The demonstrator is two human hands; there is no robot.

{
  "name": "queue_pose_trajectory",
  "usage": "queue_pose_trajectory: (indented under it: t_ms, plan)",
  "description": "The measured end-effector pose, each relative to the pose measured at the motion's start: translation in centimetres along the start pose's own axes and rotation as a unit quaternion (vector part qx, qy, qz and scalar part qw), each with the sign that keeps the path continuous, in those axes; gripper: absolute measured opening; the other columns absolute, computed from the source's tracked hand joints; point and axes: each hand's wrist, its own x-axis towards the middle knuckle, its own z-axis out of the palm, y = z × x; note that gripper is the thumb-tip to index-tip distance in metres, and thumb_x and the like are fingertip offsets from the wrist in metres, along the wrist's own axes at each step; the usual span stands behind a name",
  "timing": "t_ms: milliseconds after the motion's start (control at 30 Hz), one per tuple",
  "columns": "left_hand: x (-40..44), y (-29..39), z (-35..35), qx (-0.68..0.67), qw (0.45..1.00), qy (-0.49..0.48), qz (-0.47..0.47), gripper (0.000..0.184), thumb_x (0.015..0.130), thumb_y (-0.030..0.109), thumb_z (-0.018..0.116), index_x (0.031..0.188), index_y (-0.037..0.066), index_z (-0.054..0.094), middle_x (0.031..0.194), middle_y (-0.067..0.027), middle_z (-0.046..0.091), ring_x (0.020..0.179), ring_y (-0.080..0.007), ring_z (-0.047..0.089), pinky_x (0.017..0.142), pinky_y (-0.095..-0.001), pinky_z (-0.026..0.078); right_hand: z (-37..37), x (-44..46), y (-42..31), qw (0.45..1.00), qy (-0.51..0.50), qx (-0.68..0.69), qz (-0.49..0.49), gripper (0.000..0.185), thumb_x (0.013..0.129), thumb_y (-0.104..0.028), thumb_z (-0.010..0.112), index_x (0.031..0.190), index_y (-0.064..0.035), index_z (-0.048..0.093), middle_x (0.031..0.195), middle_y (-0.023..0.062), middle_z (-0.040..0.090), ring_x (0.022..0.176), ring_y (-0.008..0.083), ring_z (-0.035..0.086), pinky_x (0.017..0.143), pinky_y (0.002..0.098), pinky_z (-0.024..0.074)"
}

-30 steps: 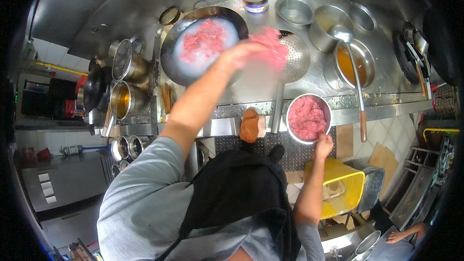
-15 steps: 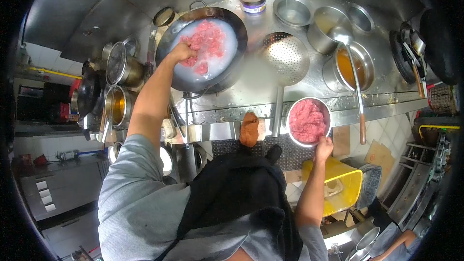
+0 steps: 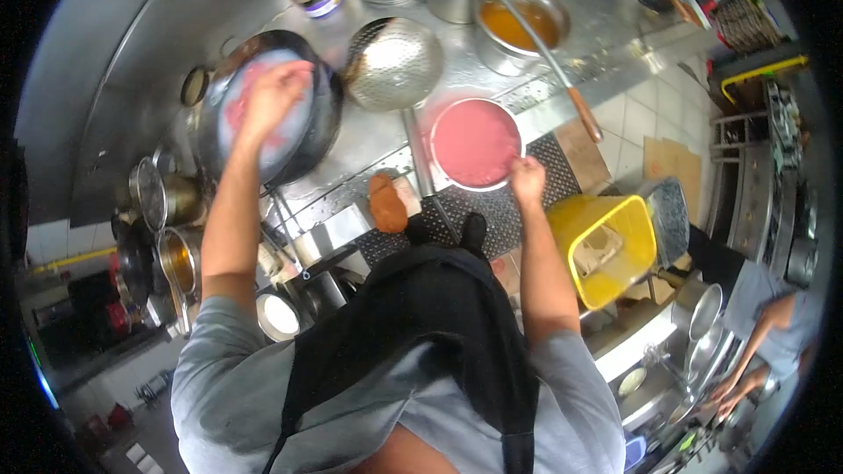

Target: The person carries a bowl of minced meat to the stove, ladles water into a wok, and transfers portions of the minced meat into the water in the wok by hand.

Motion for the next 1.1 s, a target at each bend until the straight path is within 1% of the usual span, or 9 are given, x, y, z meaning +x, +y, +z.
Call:
queue_pose_trajectory:
  t_ms: [200,333,367,533,667,700,800,967,1100]
  plan:
    - [-1.9,6.7,22.2,0.107,0.914,-0.386,0.056,0.054,0.078,0.012,0.065,0.131,0.008,0.056,0.121,-0.0171,0.063,0.108,-0.0256,0.062,0.093,-0.0342,0.050,-0.1,0.9,1.1,0.996,0.006,-0.088,-0.005,0.011,0.083,-0.007,0.057,0.074,-0.0022,0.061,0.062,0.0036,0.058,0.052,0.0114,0.053,0.047,0.0289,0.0428]
    - [0.6,-0.2,35.0,0.095,0.901,-0.406,0.122,0.062,0.072,0.021,0.068,0.131,0.008,0.055,0.126,-0.0166,0.061,0.116,-0.0275,0.058,0.097,-0.0347,0.045,-0.5,2.3,3.1,0.971,-0.006,-0.194,-0.141,0.013,0.082,-0.008,0.055,0.070,-0.0044,0.058,0.061,0.0019,0.056,0.049,0.0111,0.050,0.044,0.0295,0.0403]
    - [0.9,0.3,35.5,0.093,0.899,-0.411,0.123,0.062,0.072,0.021,0.068,0.131,0.008,0.055,0.126,-0.0166,0.061,0.116,-0.0275,0.058,0.097,-0.0347,0.045,-0.1,0.9,0.3,0.997,0.003,-0.069,0.023,0.013,0.080,-0.008,0.056,0.069,-0.0029,0.058,0.061,0.0029,0.056,0.051,0.0118,0.051,0.045,0.0305,0.0402]
    - [1.0,1.7,35.6,0.131,0.807,-0.575,0.024,0.058,0.066,0.026,0.072,0.118,0.004,0.059,0.114,-0.0161,0.066,0.104,-0.0257,0.062,0.088,-0.0365,0.049,-0.4,2.0,-0.2,0.994,0.023,-0.108,0.025,0.017,0.077,-0.013,0.058,0.069,0.0015,0.062,0.063,0.0101,0.062,0.057,0.0181,0.057,0.053,0.0368,0.0446]
    - [0.8,-2.9,37.8,0.193,0.781,-0.565,0.182,0.052,0.064,0.024,0.073,0.114,0.012,0.066,0.100,-0.0105,0.070,0.084,-0.0241,0.066,0.075,-0.0373,0.053,-0.5,2.0,-2.5,0.978,0.038,-0.205,0.013,0.018,0.075,-0.015,0.058,0.073,0.0022,0.064,0.064,0.0160,0.063,0.057,0.0229,0.059,0.058,0.0384,0.0466]
    - [-0.1,2.6,35.0,0.198,0.760,-0.619,0.020,0.050,0.063,0.021,0.073,0.112,0.016,0.068,0.092,-0.0083,0.072,0.079,-0.0232,0.068,0.070,-0.0378,0.054,-0.5,2.1,-2.3,0.978,0.041,-0.206,0.000,0.018,0.075,-0.014,0.058,0.074,0.0022,0.064,0.064,0.0158,0.063,0.058,0.0230,0.060,0.058,0.0383,0.0470]
    - [-0.8,7.0,32.4,0.325,0.708,-0.627,0.017,0.047,0.062,0.018,0.073,0.109,0.015,0.070,0.085,-0.0088,0.072,0.076,-0.0231,0.068,0.068,-0.0377,0.054,-0.7,2.7,-1.7,0.980,0.021,-0.198,-0.010,0.019,0.076,-0.015,0.058,0.074,0.0021,0.065,0.063,0.0158,0.063,0.059,0.0237,0.062,0.059,0.0387,0.0481]
    - [0.5,4.4,32.6,0.358,0.702,-0.609,0.087,0.030,0.067,0.011,0.067,0.097,0.010,0.070,0.082,-0.0097,0.071,0.070,-0.0197,0.066,0.062,-0.0379,0.053,-1.3,1.9,-1.4,0.913,-0.032,-0.383,-0.140,0.020,0.078,-0.017,0.058,0.074,0.0014,0.065,0.063,0.0165,0.062,0.058,0.0255,0.062,0.059,0.0393,0.0480]
    - [0.9,2.4,31.0,0.325,0.796,-0.475,0.187,0.033,0.068,0.008,0.068,0.100,0.014,0.070,0.099,-0.0106,0.069,0.104,-0.0257,0.060,0.088,-0.0412,0.047,-1.0,2.1,0.3,0.928,0.029,-0.351,-0.124,0.020,0.079,-0.017,0.058,0.074,0.0013,0.064,0.064,0.0177,0.063,0.060,0.0261,0.062,0.061,0.0398,0.0483]
